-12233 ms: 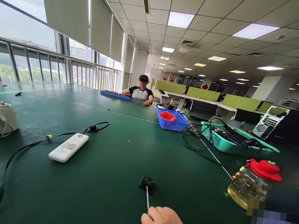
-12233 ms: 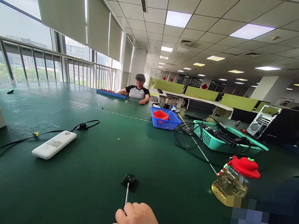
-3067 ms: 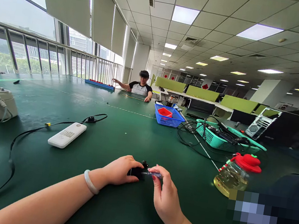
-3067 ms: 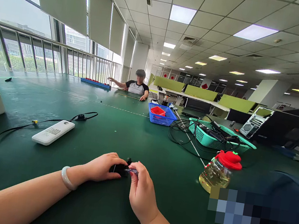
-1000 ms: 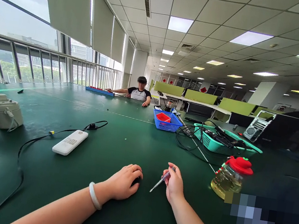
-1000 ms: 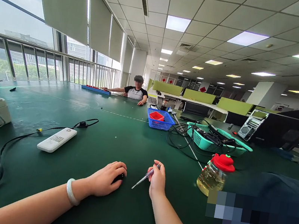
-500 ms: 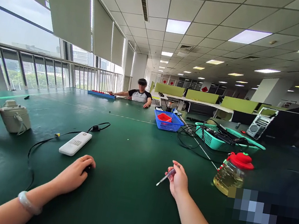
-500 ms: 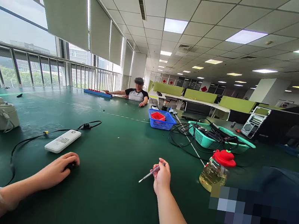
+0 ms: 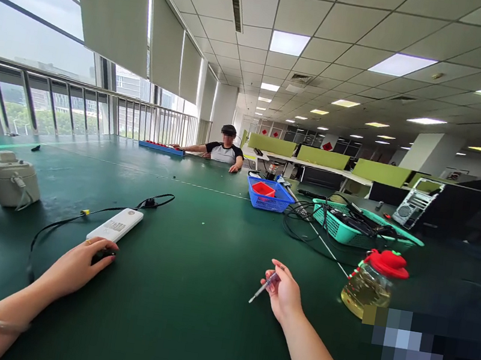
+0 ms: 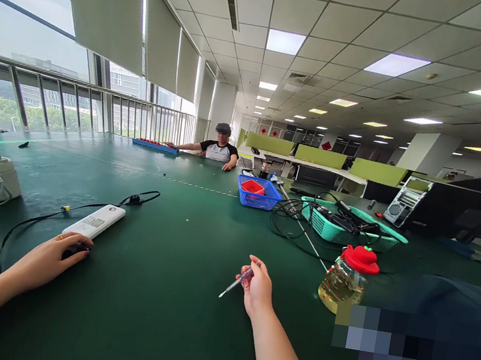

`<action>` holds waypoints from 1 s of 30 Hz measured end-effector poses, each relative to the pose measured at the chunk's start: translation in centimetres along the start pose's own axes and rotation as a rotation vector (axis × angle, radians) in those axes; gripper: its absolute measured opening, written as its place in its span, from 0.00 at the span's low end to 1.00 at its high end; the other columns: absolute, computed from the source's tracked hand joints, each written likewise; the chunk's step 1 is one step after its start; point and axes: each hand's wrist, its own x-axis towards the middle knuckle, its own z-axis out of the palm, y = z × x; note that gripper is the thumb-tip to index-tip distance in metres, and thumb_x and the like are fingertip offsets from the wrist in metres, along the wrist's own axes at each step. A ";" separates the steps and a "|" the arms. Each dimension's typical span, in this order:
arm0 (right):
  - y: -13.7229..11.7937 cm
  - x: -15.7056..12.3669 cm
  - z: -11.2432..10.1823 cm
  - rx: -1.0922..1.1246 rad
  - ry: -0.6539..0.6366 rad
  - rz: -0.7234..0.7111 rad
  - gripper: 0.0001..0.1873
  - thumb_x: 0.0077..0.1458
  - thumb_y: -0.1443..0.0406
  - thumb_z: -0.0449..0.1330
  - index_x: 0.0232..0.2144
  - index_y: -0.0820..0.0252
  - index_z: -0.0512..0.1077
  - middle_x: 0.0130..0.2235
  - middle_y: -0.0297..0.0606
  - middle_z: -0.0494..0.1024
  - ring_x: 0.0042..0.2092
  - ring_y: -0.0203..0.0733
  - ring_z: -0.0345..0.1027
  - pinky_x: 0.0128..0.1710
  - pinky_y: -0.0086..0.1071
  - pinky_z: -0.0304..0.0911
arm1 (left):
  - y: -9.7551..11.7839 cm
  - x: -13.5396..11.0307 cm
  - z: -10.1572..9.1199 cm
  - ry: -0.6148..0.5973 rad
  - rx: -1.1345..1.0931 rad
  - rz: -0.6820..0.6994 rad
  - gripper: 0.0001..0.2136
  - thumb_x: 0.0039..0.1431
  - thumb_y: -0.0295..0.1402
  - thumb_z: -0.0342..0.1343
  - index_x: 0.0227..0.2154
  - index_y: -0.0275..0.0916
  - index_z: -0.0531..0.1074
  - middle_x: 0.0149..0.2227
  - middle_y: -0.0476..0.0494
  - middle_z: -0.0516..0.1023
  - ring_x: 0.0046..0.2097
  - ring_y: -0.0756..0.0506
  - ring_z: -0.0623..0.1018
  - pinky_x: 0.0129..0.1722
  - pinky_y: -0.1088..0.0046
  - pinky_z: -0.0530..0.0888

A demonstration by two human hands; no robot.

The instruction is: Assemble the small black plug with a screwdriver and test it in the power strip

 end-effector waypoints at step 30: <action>-0.9 -0.9 1.1 0.047 0.054 0.081 0.06 0.48 0.66 0.60 0.32 0.57 0.69 0.17 0.28 0.71 0.16 0.30 0.54 0.25 0.31 0.65 | -1.0 -0.3 -1.1 0.304 -0.087 0.011 0.19 0.50 0.47 0.50 0.36 0.44 0.78 0.48 0.45 0.76 0.38 0.45 0.79 0.39 0.74 0.75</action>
